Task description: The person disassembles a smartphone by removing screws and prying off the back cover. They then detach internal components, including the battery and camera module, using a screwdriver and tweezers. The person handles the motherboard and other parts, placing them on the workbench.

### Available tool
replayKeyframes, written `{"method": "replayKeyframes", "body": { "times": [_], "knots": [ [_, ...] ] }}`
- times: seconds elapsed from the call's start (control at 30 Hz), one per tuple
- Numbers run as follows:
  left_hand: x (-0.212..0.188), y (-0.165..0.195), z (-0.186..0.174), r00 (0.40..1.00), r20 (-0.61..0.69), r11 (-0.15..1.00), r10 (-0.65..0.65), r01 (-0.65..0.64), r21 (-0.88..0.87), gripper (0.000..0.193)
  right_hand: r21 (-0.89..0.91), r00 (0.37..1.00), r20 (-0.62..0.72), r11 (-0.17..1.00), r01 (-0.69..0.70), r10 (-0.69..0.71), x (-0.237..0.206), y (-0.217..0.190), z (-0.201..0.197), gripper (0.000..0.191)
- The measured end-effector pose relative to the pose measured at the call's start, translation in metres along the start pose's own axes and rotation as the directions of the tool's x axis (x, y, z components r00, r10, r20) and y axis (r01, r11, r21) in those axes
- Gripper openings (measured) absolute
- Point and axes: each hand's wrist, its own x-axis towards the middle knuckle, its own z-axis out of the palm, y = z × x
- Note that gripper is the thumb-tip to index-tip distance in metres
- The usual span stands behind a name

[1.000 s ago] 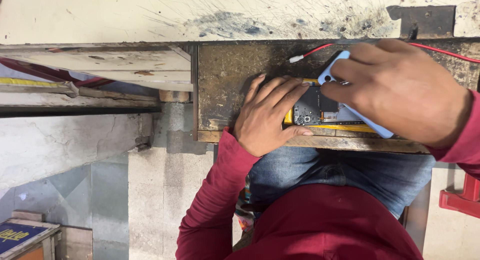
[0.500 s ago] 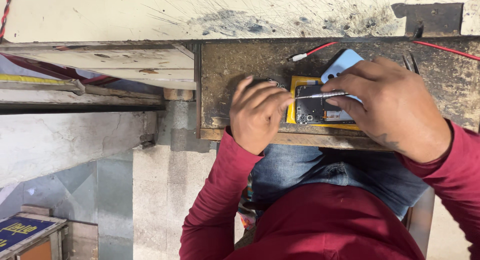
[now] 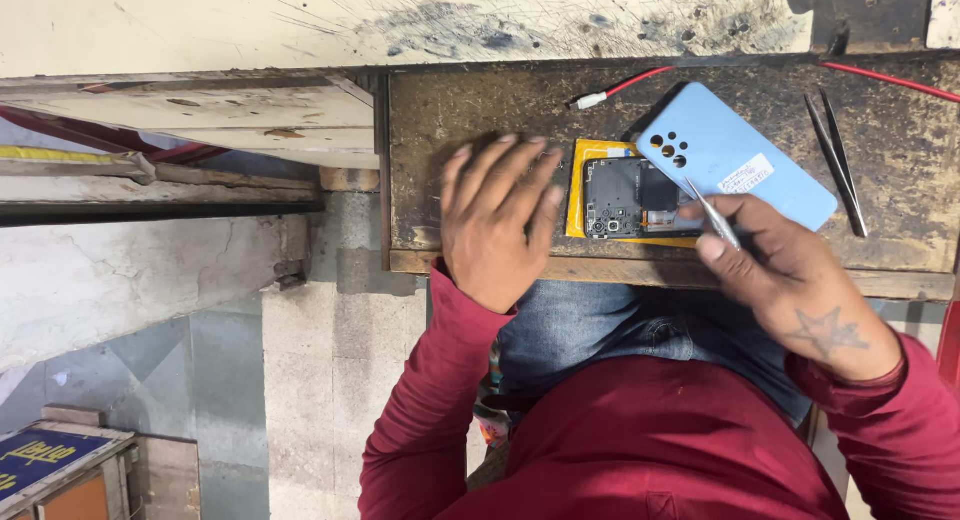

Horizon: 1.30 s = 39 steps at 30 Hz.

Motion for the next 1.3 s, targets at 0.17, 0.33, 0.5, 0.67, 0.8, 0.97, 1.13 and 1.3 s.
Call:
{"method": "replayKeyframes", "body": {
  "times": [0.17,0.33,0.5,0.67,0.8,0.97,1.13,1.3],
  "knots": [
    [0.002,-0.001,-0.005,0.960,0.215,0.973,0.179,-0.140,-0.184,0.069,0.438,0.925,0.153,0.815,-0.379,0.348,-0.014,0.016,0.012,0.052],
    [0.011,-0.001,-0.001,0.914,0.345,0.971,0.216,-0.164,-0.175,0.083,0.647,0.934,0.222,0.674,-0.356,0.280,-0.012,0.024,0.025,0.062],
    [0.011,-0.001,0.001,0.907,0.371,0.973,0.201,-0.142,-0.182,0.082,0.667,0.935,0.212,0.657,-0.352,0.286,-0.010,0.028,0.029,0.064],
    [0.011,-0.001,0.003,0.905,0.380,0.975,0.192,-0.133,-0.177,0.084,0.718,0.943,0.246,0.611,-0.332,0.223,-0.009,0.029,0.032,0.065],
    [0.012,0.000,0.002,0.906,0.381,0.975,0.185,-0.121,-0.184,0.085,0.710,0.944,0.245,0.622,-0.330,0.220,-0.009,0.029,0.032,0.064],
    [0.013,0.000,0.002,0.908,0.377,0.973,0.184,-0.114,-0.200,0.083,0.781,0.947,0.247,0.536,-0.319,0.204,-0.006,0.031,0.029,0.063],
    [0.012,0.001,0.003,0.911,0.369,0.972,0.185,-0.114,-0.206,0.081,0.819,0.955,0.259,0.492,-0.295,0.141,-0.004,0.031,0.026,0.061],
    [0.012,0.001,0.004,0.914,0.363,0.973,0.183,-0.116,-0.197,0.081,0.837,0.952,0.265,0.455,-0.306,0.152,-0.005,0.029,0.023,0.057]
  ]
}}
